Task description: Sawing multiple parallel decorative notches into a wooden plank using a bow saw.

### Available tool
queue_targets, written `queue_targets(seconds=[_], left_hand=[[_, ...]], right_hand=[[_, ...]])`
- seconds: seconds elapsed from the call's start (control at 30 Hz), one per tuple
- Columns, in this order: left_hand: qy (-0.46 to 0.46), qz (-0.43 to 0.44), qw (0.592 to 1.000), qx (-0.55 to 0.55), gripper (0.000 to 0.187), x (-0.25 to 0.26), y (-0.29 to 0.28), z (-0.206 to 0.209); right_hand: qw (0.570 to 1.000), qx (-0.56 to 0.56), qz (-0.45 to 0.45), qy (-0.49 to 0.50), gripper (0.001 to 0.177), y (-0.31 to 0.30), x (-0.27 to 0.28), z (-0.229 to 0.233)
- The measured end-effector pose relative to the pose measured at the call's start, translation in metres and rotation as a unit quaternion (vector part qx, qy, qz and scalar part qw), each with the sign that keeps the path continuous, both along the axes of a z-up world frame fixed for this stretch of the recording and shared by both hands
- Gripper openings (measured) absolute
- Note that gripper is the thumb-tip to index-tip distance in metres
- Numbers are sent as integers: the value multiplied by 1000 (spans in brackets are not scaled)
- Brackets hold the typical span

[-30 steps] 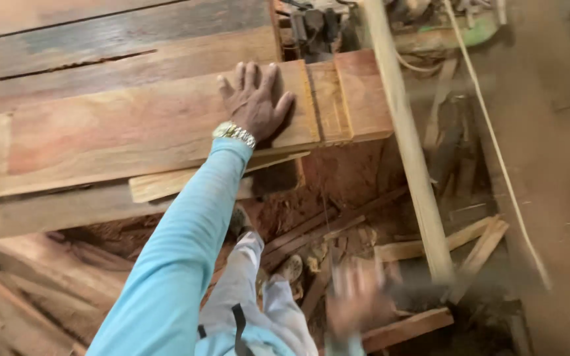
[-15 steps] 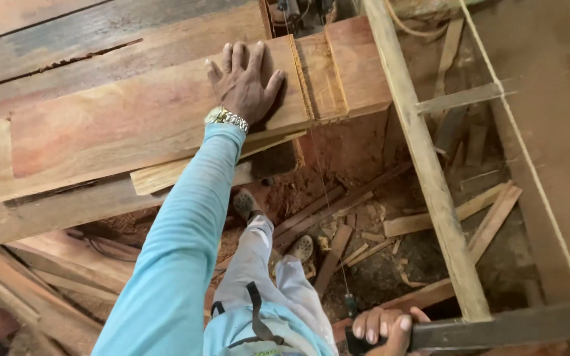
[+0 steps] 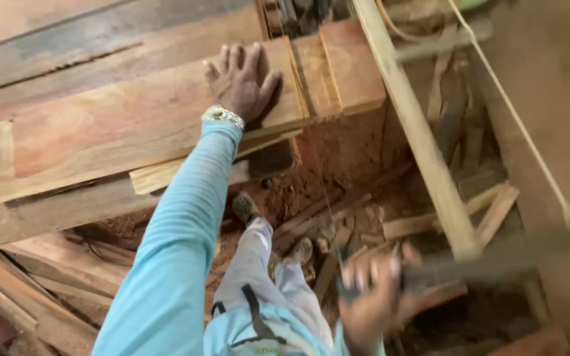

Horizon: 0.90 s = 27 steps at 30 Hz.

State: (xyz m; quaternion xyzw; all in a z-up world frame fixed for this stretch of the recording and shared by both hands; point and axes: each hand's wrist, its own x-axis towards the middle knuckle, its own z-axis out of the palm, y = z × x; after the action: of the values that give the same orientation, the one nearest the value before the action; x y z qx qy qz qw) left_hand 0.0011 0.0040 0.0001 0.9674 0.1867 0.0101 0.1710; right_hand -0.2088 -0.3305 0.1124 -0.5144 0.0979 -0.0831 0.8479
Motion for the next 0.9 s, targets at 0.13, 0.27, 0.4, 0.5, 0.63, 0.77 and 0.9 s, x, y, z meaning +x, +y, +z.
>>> queue_targets(seconds=[0.13, 0.27, 0.4, 0.5, 0.63, 0.77, 0.9], left_hand=[[1, 0, 1000, 15, 74, 3, 1, -2], [45, -3, 999, 5, 75, 0, 0, 11], [-1, -1, 1000, 8, 74, 1, 0, 2], [18, -12, 1000, -2, 73, -11, -9, -1], [11, -2, 1000, -9, 74, -4, -3, 14], [-7, 0, 1000, 11, 74, -6, -4, -7], [-32, -5, 999, 21, 73, -1, 2, -11]], right_hand=[[993, 83, -25, 79, 17, -96, -86, -98], [987, 158, 6, -7, 15, -61, -15, -204], [991, 131, -13, -23, 14, 73, 86, -65], [998, 60, -18, -16, 16, 48, 52, -32], [995, 81, 25, -53, 26, -35, -35, -34], [976, -74, -113, 171, 22, -42, -77, -19], [987, -35, -96, 122, 24, 30, 26, -56]])
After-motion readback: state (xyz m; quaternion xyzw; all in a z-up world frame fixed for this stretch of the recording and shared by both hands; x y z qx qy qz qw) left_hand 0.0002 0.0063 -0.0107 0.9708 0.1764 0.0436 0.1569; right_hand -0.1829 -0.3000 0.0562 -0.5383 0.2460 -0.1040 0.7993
